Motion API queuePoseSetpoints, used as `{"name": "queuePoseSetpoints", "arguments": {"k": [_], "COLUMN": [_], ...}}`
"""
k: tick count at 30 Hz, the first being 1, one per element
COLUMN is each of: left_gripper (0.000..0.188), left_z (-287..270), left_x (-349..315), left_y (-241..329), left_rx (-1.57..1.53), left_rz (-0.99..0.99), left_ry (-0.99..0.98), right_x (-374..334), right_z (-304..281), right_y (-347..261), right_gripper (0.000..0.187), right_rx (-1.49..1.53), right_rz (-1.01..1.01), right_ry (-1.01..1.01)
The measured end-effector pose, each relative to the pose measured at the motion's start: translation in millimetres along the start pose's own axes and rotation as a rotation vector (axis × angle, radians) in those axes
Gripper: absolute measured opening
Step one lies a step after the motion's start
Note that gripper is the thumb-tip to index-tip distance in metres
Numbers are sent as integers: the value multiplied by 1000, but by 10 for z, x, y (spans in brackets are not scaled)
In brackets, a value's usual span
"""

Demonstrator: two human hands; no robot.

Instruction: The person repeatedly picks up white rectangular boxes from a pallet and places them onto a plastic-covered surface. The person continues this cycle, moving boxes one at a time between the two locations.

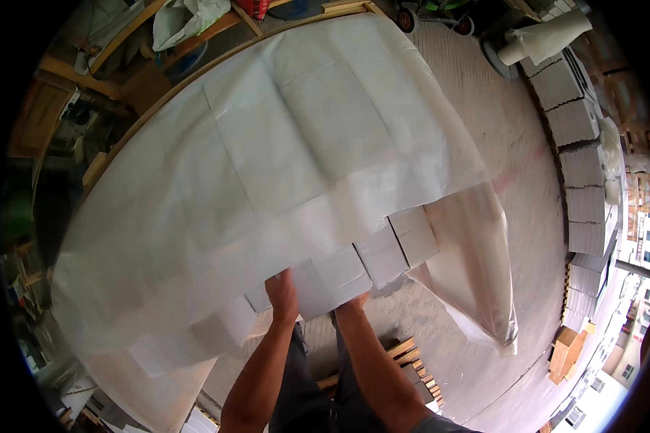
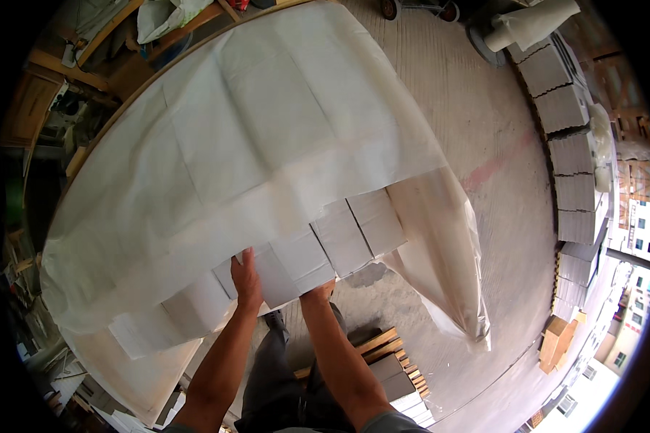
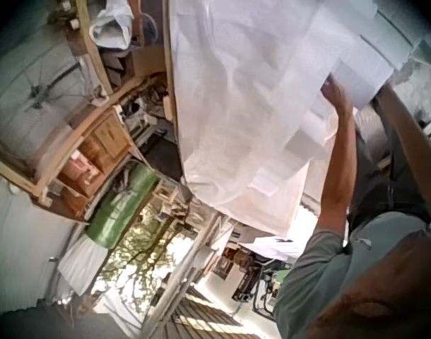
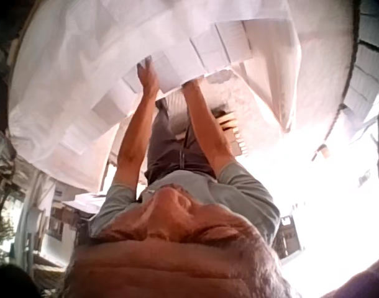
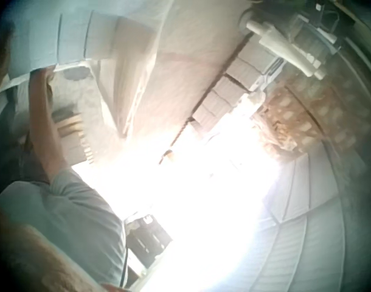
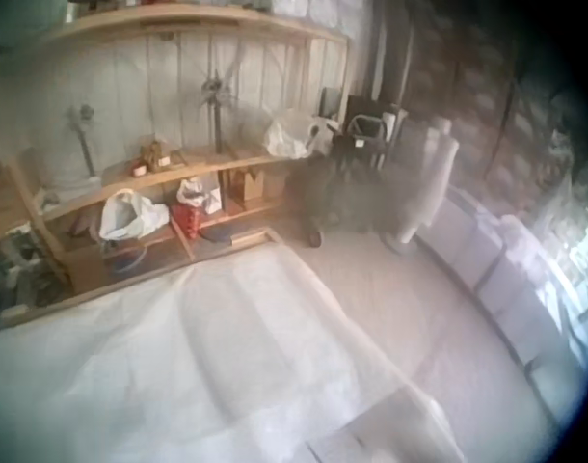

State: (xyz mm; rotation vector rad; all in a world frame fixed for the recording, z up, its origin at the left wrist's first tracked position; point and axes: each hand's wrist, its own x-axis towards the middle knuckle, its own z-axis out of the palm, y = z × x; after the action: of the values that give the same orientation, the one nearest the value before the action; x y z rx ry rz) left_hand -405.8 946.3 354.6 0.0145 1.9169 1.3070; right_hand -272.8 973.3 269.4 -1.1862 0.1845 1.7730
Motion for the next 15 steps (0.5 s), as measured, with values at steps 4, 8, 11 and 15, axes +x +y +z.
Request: {"name": "queuePoseSetpoints", "arguments": {"k": [4, 8, 11, 15], "left_gripper": [56, 53, 63, 67], "left_z": [-66, 62, -46, -435], "left_x": [58, -14, 16, -145], "left_y": [-179, -10, -69, -175], "left_rx": [187, 100, 233, 141], "left_rz": [142, 182, 144, -22], "left_ry": [49, 38, 51, -126], "right_x": [65, 232, 12, -623], "right_z": [-95, -464, -664, -915], "right_y": [77, 91, -144, -790], "right_gripper": [44, 48, 50, 48], "right_rx": [103, -307, -777, -1064], "right_rz": [0, -130, -34, 234], "right_ry": [-7, 255, 226, -140]}}
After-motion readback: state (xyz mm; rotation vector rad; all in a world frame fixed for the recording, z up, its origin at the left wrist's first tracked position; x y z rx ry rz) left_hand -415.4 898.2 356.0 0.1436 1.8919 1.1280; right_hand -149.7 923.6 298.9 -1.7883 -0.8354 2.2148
